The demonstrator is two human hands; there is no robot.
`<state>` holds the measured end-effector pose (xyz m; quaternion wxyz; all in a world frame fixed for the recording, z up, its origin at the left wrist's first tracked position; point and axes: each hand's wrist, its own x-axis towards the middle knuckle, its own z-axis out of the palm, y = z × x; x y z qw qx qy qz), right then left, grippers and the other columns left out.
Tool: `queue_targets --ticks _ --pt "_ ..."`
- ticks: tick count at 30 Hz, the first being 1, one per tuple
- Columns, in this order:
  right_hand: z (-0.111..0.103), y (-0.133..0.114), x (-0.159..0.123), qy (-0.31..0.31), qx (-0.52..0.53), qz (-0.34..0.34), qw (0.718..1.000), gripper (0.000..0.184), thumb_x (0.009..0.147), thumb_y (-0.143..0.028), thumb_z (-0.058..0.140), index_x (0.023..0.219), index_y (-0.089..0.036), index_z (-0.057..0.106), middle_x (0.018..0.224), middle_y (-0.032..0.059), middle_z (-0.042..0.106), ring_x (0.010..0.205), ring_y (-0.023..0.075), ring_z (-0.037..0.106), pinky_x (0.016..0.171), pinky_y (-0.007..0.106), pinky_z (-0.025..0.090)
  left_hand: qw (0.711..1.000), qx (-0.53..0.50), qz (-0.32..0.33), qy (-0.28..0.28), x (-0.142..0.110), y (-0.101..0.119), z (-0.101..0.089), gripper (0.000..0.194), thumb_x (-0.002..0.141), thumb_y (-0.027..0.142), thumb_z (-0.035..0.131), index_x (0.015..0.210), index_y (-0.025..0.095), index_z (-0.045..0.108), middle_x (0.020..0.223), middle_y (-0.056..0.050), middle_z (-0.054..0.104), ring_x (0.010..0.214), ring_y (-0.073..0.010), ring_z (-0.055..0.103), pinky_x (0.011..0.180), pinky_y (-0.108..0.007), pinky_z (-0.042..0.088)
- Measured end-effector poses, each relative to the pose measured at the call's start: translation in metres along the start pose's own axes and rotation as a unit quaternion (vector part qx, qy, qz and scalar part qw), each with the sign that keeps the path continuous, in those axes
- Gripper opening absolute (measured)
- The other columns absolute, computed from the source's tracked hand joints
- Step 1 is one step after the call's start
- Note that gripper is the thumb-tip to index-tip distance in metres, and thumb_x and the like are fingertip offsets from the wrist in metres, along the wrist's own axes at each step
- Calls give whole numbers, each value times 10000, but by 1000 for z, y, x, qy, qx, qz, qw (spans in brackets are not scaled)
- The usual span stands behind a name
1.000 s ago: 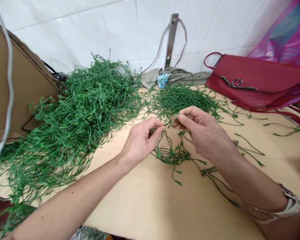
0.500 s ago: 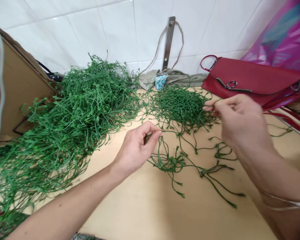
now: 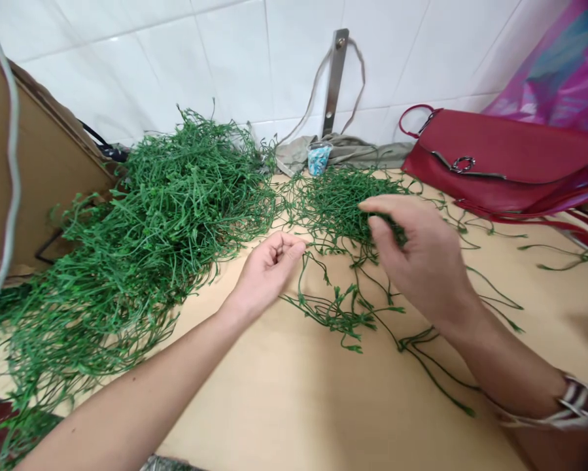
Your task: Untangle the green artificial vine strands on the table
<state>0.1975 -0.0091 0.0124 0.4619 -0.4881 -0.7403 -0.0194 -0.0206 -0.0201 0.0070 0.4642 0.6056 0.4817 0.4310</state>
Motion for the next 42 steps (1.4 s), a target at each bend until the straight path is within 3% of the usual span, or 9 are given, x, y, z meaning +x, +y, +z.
queue_targets --ticks 6,10,15,21,24,27,31,37,42 --pt "10 -32 -9 -178 119 43 976 224 941 -282 582 1106 -252 729 970 28 791 827 202 716 734 336 537 1000 3 11 -9 -1 1 0 190 944 382 590 867 208 601 655 28 467 590 -112 375 562 -266 344" --pt "10 -32 -9 -153 123 105 975 219 935 -199 525 1001 -258 725 772 -17 739 583 149 607 584 298 470 998 44 21 -39 -2 3 -3 275 983 449 530 907 208 639 749 -14 634 676 -130 545 629 -266 429" --pt "11 -21 -9 -91 158 143 973 135 931 -238 583 961 -266 712 879 11 756 809 195 698 741 335 542 992 101 59 -49 1 2 -7 257 963 403 558 846 202 669 826 -29 719 781 -145 622 728 -268 479" --pt "17 -18 -11 -115 355 298 879 415 861 -501 725 1180 -259 619 889 23 756 829 202 721 717 342 566 997 37 56 -44 3 -2 -4 165 926 308 596 825 189 651 777 -27 684 733 -127 618 705 -256 494" --pt "21 -16 -12 -118 417 354 828 471 756 -528 818 1084 -245 634 829 10 746 766 186 705 656 315 550 998 33 49 -36 2 -2 -3 157 922 307 606 824 192 650 781 -25 683 731 -124 612 712 -258 492" --pt "23 -15 -12 -109 441 368 811 374 728 -450 851 974 -242 662 834 6 748 752 164 691 666 298 552 998 33 44 -31 2 -3 -3 143 912 310 618 838 193 653 772 -22 682 713 -122 599 710 -261 489" --pt "20 -15 -11 -107 418 324 842 280 781 -388 795 1002 -256 686 955 27 762 846 176 701 704 307 561 997 38 54 -25 1 -4 -2 167 901 336 634 831 185 656 755 -21 678 696 -122 584 690 -260 480" --pt "13 -29 -9 -91 217 203 950 173 799 -310 736 949 -234 698 937 30 744 851 191 685 730 318 534 996 54 69 -32 -2 -5 0 206 903 374 658 839 179 670 749 -11 683 692 -120 571 673 -251 457" --pt "9 -35 -7 -107 121 123 979 132 791 -175 645 907 -232 670 846 13 735 756 175 665 650 292 497 994 72 74 -39 -4 -4 -1 210 931 365 618 846 176 647 708 13 600 664 -112 508 633 -246 405"
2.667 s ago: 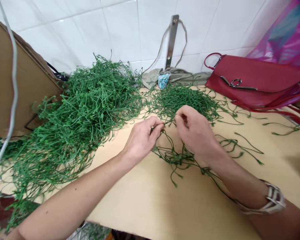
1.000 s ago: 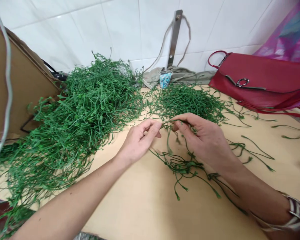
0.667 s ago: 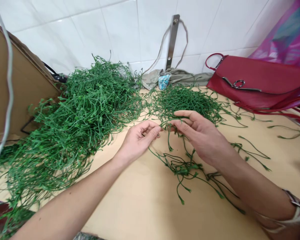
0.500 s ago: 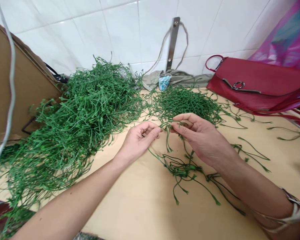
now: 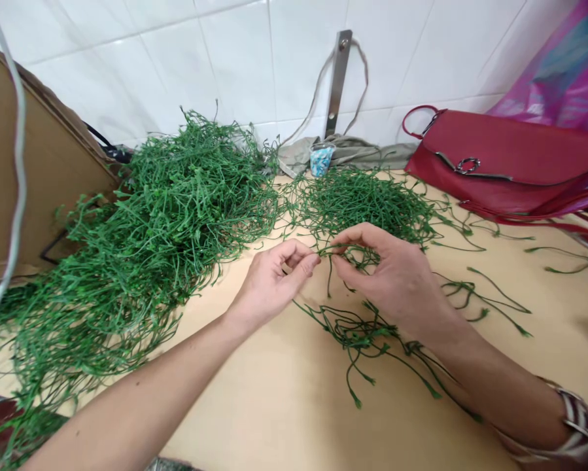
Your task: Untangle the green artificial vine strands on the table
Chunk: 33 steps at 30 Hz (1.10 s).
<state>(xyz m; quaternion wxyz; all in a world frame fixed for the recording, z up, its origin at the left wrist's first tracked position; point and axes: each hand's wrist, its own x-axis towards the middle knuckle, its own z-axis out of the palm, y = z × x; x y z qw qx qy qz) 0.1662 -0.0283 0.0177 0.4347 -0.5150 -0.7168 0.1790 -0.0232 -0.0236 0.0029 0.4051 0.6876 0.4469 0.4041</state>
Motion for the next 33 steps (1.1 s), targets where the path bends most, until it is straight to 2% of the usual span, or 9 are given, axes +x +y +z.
queue_targets --ticks 5,13,19,23,25,27,28,30,33 --pt "-3 2 4 24 -39 -41 998 130 762 -144 618 858 -229 642 805 2 714 688 152 627 620 277 462 999 13 2 -34 1 10 0 211 938 345 593 805 182 600 683 29 524 655 -111 452 613 -252 356" --pt "-2 -2 11 52 13 70 996 108 707 -173 609 801 -226 608 704 -4 656 624 155 613 555 270 449 997 -57 -33 -42 3 20 8 203 930 316 570 784 180 537 704 33 510 650 -102 440 619 -260 341" --pt "4 -10 12 90 -27 47 995 123 676 -147 617 764 -229 590 673 -17 631 615 143 578 589 275 443 996 -67 -52 -33 6 20 11 174 925 298 579 802 180 543 714 32 531 658 -105 453 626 -260 347" --pt "-7 3 19 64 45 107 991 110 662 -179 641 758 -226 615 662 -15 620 567 132 523 524 273 390 996 -62 -48 -34 1 22 9 183 923 301 588 790 185 541 708 29 534 650 -107 454 617 -261 346" --pt "-23 22 26 107 101 156 977 93 651 -201 670 721 -228 615 647 -11 592 556 133 491 530 293 382 996 -65 -45 -31 -3 22 5 196 920 314 599 783 186 542 703 29 525 649 -108 448 615 -261 345" --pt "-41 41 33 230 176 191 938 155 606 -164 679 623 -245 548 618 -11 548 585 154 547 613 338 444 996 -79 -47 -11 -4 22 2 204 920 314 602 774 185 541 696 30 505 649 -107 433 618 -259 345" --pt "-50 47 36 263 186 173 931 161 620 -168 698 672 -254 572 662 -3 564 619 169 568 667 368 468 995 -90 -51 3 -2 21 1 208 921 307 598 766 184 535 689 32 488 645 -105 421 618 -257 343" --pt "-61 53 39 321 91 93 938 166 659 -215 746 769 -257 629 722 34 605 652 205 587 700 415 489 991 -120 -60 22 2 19 2 219 928 300 585 753 184 522 675 38 452 628 -100 394 609 -255 334" --pt "-58 46 35 301 -118 -46 945 196 809 -262 685 1001 -225 672 1051 176 710 1018 309 664 905 484 503 981 -175 -80 -1 8 12 7 219 934 338 579 785 181 543 671 37 458 604 -97 398 593 -258 330"
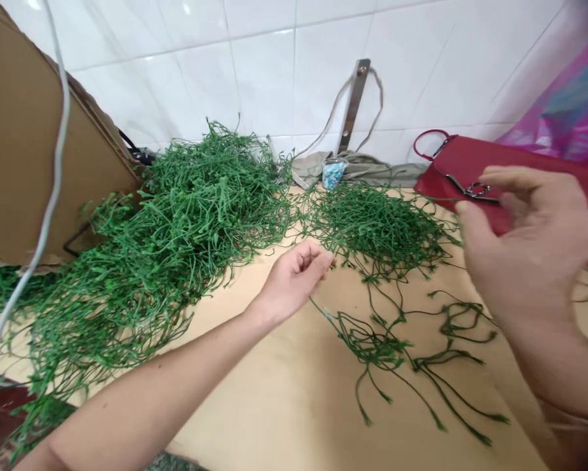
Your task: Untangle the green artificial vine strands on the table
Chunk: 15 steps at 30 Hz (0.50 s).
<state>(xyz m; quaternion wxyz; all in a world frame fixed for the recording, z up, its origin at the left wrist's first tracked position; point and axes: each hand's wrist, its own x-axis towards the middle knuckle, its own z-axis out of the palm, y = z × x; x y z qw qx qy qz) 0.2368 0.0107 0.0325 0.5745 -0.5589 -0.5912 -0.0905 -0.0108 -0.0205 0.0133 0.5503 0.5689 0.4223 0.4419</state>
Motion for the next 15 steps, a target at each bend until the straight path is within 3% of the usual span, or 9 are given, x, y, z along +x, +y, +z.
queue_targets --ticks 1,3,5,9,12,15 --pt "2 -5 -5 -26 -35 -43 998 184 860 -268 643 1036 -221 667 1146 197 706 1142 323 635 986 494 476 1000 -13 -8 -9 1 -3 1 220 932 354 585 802 179 554 676 33 473 604 -97 410 594 -258 335" --pt "9 -15 -19 -57 -42 -78 994 102 886 -331 636 895 -233 662 966 148 733 1017 309 663 941 490 498 1000 -23 -13 -13 2 -7 2 226 923 374 603 825 175 566 687 27 500 618 -99 432 609 -258 348" --pt "16 -24 -34 -153 14 -59 986 175 930 -369 602 825 -241 658 861 72 729 875 247 681 866 433 531 1000 -17 -5 -3 1 -9 2 226 919 371 611 817 176 562 699 20 518 639 -100 439 625 -259 351" --pt "23 -42 -53 -309 117 11 944 221 949 -423 579 985 -247 707 1056 58 767 1020 235 702 900 393 541 1000 4 12 -14 1 -10 1 218 928 339 591 781 187 539 702 19 520 653 -104 430 646 -267 357" --pt "23 -51 -55 -341 136 73 927 189 896 -378 635 1005 -230 680 987 54 773 918 226 717 790 361 557 999 20 14 -26 1 -10 0 220 930 357 588 793 193 541 717 17 525 672 -112 451 684 -271 389" --pt "20 -56 -54 -355 131 80 922 107 927 -286 551 877 -244 636 802 14 728 732 182 666 666 312 516 999 34 7 -24 0 -9 0 270 933 423 584 793 197 538 719 16 516 701 -121 471 720 -273 410"
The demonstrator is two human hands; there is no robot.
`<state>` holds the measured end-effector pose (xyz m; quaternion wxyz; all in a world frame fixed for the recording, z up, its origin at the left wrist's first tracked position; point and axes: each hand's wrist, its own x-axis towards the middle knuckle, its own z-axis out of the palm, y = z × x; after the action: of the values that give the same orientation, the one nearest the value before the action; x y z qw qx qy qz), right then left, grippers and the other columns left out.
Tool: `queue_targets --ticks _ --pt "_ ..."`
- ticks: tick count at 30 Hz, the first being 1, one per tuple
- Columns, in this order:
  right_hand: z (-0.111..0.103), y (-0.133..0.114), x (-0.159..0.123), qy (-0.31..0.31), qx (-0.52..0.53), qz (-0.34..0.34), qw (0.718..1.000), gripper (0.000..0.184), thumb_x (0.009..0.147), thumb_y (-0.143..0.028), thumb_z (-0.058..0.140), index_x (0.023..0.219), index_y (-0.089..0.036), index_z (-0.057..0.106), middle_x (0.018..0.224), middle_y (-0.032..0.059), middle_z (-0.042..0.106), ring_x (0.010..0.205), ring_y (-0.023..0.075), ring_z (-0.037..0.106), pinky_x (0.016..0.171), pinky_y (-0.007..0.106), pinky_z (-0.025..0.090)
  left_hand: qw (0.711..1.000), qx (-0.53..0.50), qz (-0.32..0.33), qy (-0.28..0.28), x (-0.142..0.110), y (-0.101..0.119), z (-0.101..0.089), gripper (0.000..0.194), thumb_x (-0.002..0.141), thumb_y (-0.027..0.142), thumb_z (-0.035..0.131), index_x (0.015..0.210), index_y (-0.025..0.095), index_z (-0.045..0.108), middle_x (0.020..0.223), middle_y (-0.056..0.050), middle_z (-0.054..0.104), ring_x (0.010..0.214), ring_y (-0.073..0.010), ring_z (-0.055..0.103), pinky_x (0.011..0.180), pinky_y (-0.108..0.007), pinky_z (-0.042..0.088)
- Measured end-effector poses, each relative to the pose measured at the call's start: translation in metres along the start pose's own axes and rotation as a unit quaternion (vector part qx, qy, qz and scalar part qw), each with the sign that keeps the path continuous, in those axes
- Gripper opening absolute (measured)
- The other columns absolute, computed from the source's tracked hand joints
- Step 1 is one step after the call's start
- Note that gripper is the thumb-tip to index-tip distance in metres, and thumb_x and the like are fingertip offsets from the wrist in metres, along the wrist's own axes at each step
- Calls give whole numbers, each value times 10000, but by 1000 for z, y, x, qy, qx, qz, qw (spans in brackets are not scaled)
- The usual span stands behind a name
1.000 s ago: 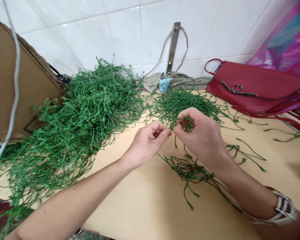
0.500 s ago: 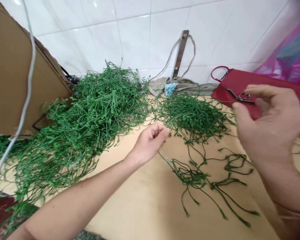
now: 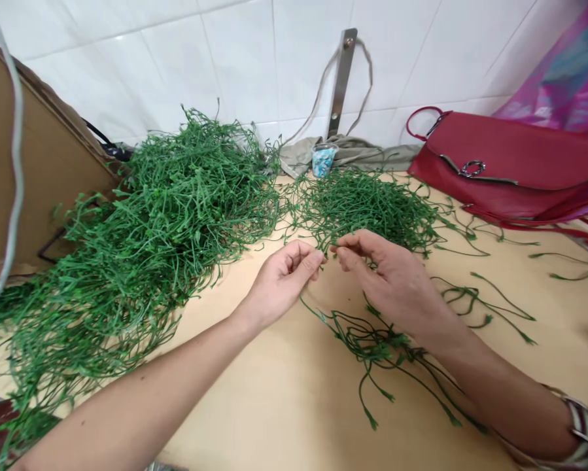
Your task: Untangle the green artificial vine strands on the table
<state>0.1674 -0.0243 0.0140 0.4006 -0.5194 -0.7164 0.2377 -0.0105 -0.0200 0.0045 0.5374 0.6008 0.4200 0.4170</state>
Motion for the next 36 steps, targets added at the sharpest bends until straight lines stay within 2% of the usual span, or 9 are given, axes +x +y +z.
queue_targets --ticks 3,7,11,14,18,23,28,32,36 --pt "-1 -2 -2 -11 -33 -25 999 142 940 -260 528 828 -250 615 751 -1 692 666 165 612 620 299 462 1000 0 -16 -12 -1 0 -1 366 945 524 552 784 195 544 687 27 461 661 -118 420 647 -270 366" --pt "2 -2 -5 32 -82 -26 996 40 893 -267 606 917 -236 599 750 -5 654 684 173 608 641 306 441 999 2 -34 -40 -2 0 -3 419 956 557 536 744 195 532 615 52 357 576 -110 299 546 -285 236" --pt "6 2 -5 11 -69 -50 996 68 932 -287 564 907 -231 595 784 14 597 745 184 596 674 312 458 997 3 -17 -69 -2 1 -2 418 983 529 500 731 197 513 614 44 380 593 -114 338 572 -282 275" --pt "11 6 -4 -18 -50 -77 996 201 983 -272 464 834 -231 592 811 43 577 814 199 578 733 328 475 996 4 -4 -89 -3 1 -1 417 993 508 480 718 195 512 634 36 404 613 -117 366 607 -284 315" --pt "15 8 -4 -25 -90 -94 991 269 984 -246 389 739 -238 498 774 53 545 793 212 537 728 352 456 997 1 7 -81 -4 4 -1 439 1004 486 451 669 203 465 642 28 398 628 -124 374 653 -297 342" --pt "16 5 -6 -57 -51 -49 996 234 995 -267 375 780 -250 464 715 18 583 679 186 559 654 332 457 996 12 -5 -83 -6 6 -2 441 998 491 461 659 209 436 629 29 390 604 -121 351 641 -301 334" --pt "23 9 -8 -53 -33 -88 994 196 995 -262 394 856 -246 532 846 57 645 912 228 627 815 377 499 995 15 -1 -95 -6 3 0 473 983 542 455 649 209 438 618 24 409 617 -126 378 647 -297 348" --pt "23 11 -9 -69 -68 -76 992 273 1003 -243 349 741 -253 425 719 23 561 698 189 536 640 323 419 994 9 -8 -108 -5 3 0 466 990 531 443 662 201 465 622 28 421 610 -120 383 644 -290 352" --pt "18 6 -9 -86 -136 -67 985 277 990 -257 351 715 -263 380 633 10 525 588 184 484 598 328 346 994 19 7 -104 -5 4 -3 455 1014 483 433 659 200 460 621 27 417 614 -118 388 647 -285 351"
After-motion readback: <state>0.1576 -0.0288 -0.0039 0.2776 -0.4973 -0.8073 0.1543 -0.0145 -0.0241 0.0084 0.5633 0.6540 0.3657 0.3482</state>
